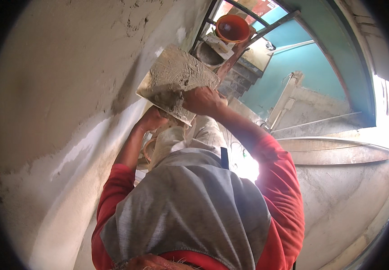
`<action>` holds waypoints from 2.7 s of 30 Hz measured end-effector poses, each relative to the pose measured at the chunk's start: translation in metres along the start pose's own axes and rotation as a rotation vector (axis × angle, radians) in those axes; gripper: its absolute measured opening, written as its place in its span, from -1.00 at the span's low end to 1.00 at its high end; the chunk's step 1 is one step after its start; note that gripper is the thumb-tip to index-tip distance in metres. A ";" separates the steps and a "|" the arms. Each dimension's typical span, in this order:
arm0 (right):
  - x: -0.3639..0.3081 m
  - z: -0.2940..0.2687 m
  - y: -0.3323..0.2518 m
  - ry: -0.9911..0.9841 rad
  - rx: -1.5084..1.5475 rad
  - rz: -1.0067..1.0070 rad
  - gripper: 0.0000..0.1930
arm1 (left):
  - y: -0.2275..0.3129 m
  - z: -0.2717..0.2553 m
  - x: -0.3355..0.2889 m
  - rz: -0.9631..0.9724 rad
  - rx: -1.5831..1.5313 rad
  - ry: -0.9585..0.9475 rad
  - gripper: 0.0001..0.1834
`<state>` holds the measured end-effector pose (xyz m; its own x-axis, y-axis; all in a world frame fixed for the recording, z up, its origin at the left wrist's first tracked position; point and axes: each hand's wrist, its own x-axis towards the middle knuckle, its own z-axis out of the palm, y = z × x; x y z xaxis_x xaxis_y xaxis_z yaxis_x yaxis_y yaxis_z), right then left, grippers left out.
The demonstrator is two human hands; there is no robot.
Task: The person scoops wet cement from a bucket with a trowel and applies it to the wall, smoothing the surface repeatedly. The person works on a vertical wall surface, transferring material from a bucket to a hawk and then to the wall.
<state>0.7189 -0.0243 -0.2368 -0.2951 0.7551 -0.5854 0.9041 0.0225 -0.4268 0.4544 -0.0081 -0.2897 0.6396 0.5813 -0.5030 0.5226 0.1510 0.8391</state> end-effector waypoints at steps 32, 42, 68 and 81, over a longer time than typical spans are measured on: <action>-0.068 0.045 0.035 0.130 0.553 0.142 -0.71 | 0.067 -0.005 0.035 0.139 0.011 0.103 -0.69; -0.040 0.014 0.040 -0.359 1.119 0.214 -0.63 | 0.115 -0.026 0.047 -0.520 0.287 -0.428 -0.35; 0.070 -0.158 -0.056 2.066 1.447 -0.122 -0.87 | -0.149 -0.028 -0.174 -1.056 0.501 -0.283 -0.37; 0.062 -0.049 -0.179 0.732 1.441 -0.439 -0.81 | -0.223 0.015 -0.273 -0.888 0.600 -0.514 -0.65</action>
<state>0.5539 0.0508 -0.1632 0.1406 0.9900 -0.0121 -0.3282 0.0351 -0.9439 0.1717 -0.2121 -0.3430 -0.0002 0.0525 -0.9986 0.9903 -0.1389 -0.0075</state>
